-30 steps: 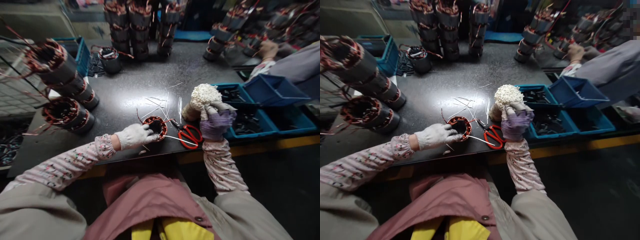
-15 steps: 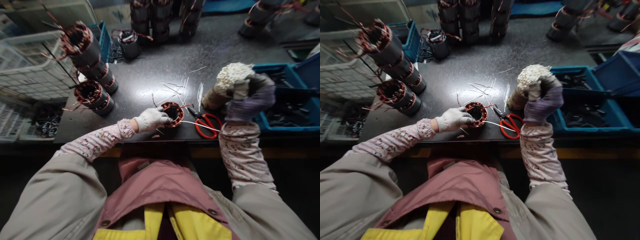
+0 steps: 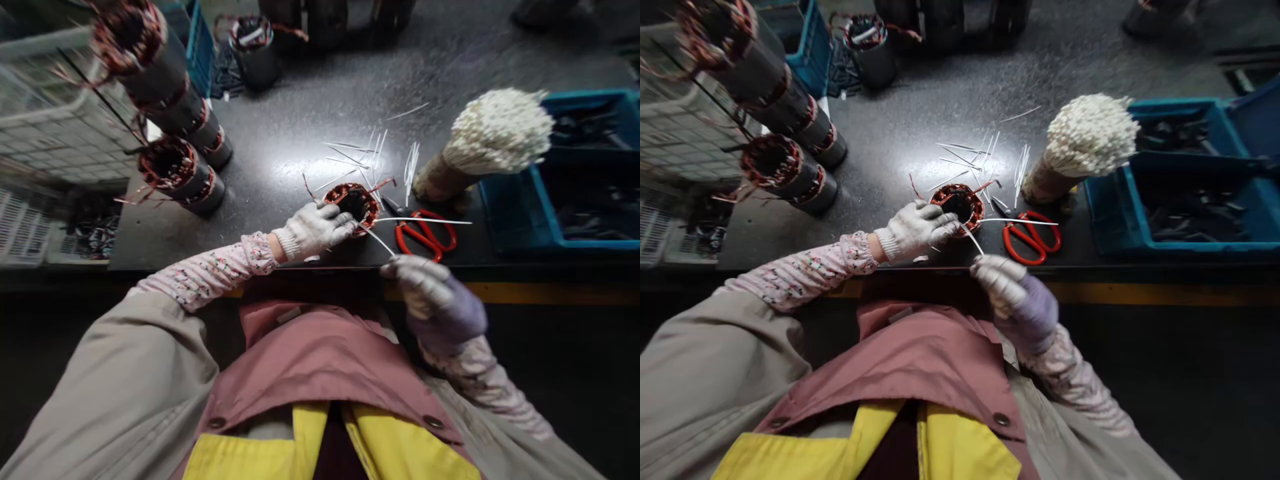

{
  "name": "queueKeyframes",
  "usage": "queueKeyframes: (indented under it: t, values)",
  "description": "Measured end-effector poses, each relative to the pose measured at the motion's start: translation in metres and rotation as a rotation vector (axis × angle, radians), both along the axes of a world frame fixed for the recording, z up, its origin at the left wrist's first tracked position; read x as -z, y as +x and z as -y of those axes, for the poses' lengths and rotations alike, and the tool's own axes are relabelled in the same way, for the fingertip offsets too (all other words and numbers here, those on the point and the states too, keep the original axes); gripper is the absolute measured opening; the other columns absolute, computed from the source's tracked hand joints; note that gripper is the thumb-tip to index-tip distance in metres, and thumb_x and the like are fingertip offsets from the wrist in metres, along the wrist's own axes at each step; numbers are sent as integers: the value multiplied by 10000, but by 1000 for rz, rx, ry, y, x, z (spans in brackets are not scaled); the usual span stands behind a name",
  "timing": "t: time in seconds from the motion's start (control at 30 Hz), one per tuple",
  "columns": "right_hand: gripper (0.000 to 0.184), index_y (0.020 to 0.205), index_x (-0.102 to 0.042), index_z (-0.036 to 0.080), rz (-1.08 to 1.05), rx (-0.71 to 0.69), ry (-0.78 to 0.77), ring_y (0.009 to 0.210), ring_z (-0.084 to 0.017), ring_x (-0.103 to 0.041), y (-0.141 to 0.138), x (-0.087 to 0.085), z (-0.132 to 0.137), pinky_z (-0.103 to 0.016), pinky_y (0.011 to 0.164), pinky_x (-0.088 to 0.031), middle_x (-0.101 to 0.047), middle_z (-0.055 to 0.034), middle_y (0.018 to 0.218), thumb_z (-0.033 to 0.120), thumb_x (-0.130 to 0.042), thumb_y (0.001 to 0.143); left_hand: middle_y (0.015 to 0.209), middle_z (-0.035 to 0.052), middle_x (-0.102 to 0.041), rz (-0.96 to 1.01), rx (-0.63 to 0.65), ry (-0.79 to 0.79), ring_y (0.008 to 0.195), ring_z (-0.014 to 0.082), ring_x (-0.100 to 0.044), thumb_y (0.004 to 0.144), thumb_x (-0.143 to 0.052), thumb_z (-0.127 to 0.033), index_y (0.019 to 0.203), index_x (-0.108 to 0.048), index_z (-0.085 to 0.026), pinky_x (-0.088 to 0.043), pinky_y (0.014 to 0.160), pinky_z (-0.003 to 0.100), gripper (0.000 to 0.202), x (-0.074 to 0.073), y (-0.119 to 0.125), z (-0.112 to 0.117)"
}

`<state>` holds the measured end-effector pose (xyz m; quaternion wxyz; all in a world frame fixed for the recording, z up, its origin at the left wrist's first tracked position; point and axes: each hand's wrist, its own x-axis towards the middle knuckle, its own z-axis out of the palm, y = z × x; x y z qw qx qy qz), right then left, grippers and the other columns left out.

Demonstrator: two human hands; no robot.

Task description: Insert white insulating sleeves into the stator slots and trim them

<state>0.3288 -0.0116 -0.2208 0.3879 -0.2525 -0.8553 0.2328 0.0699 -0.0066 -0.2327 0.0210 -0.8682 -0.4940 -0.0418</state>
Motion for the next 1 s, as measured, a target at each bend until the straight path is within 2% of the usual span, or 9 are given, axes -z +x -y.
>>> queueKeyframes:
  t: [0.1, 0.17, 0.4, 0.57, 0.73, 0.8, 0.87, 0.93, 1.0]
  values:
    - [339, 1170, -606, 261, -78, -149, 79, 1046, -178, -689, 2, 28, 25, -321, 851, -612, -709, -65, 1091, 75, -558, 890, 1265, 33, -674, 35, -13, 16, 1248, 213, -562, 966, -477, -217, 1254, -609, -268, -353, 1135, 510, 321, 2, -1, -4]
    - [381, 1205, -600, 244, -110, -147, 26, 1088, -178, -674, 3, 39, 32, -345, 898, -600, -711, -75, 1100, 45, -549, 884, 1196, 50, -702, 52, -13, -25, 1207, 227, -590, 941, -548, -296, 1235, -627, -242, -320, 1153, 514, 309, 2, -1, -9]
    - [422, 1234, -609, 265, -139, -187, -150, 1078, -168, -679, -1, 48, 40, -320, 907, -595, -708, -66, 1143, 42, -540, 883, 1128, 86, -708, 121, -48, -73, 1116, 248, -620, 886, -633, -363, 1198, -648, -201, -365, 1089, 482, 352, 4, 1, -20]
    - [369, 1170, -644, 267, -188, -173, -219, 1018, -152, -700, -20, 60, 21, -274, 857, -606, -720, -50, 1120, 59, -537, 885, 1158, 75, -697, 236, -80, -112, 1132, 229, -610, 881, -643, -355, 1232, -625, -212, -348, 1110, 455, 380, 6, -1, -17]
    - [222, 1101, -658, 249, -311, 33, -214, 863, -173, -733, -59, 75, -14, -308, 795, -617, -757, -40, 934, 220, -594, 891, 1274, 104, -647, 503, -276, -56, 1264, 252, -533, 840, -691, -340, 1368, -530, -164, -402, 1106, 401, 580, 16, 3, -6]
    - [203, 1082, -642, 229, -377, 106, -353, 772, -171, -732, -68, 75, -18, -312, 743, -616, -754, -32, 857, 279, -615, 888, 1271, 99, -653, 610, -320, 0, 1286, 251, -518, 842, -692, -324, 1323, -573, -158, -426, 1088, 391, 523, 23, 5, -2]
    - [138, 967, -657, 218, -392, 162, -437, 763, -169, -721, -69, 70, -16, -317, 738, -606, -744, -30, 850, 311, -649, 865, 1163, 66, -711, 673, -269, 41, 1193, 215, -595, 876, -660, -329, 1188, -665, -193, -402, 1104, 402, 340, 30, 6, -1]
    - [97, 830, -666, 215, -363, 183, -408, 768, -161, -699, -64, 60, -11, -311, 734, -588, -724, -27, 836, 311, -682, 833, 1026, 29, -754, 701, -180, 84, 1059, 170, -667, 918, -610, -356, 1033, -723, -230, -353, 1129, 417, 205, 35, 7, -2]
    - [92, 766, -667, 216, -305, 167, -352, 745, -147, -673, -59, 47, -8, -292, 706, -569, -696, -18, 798, 288, -691, 820, 942, 7, -769, 722, -107, 147, 976, 143, -696, 944, -568, -387, 954, -740, -254, -337, 1123, 410, 217, 38, 7, -5]
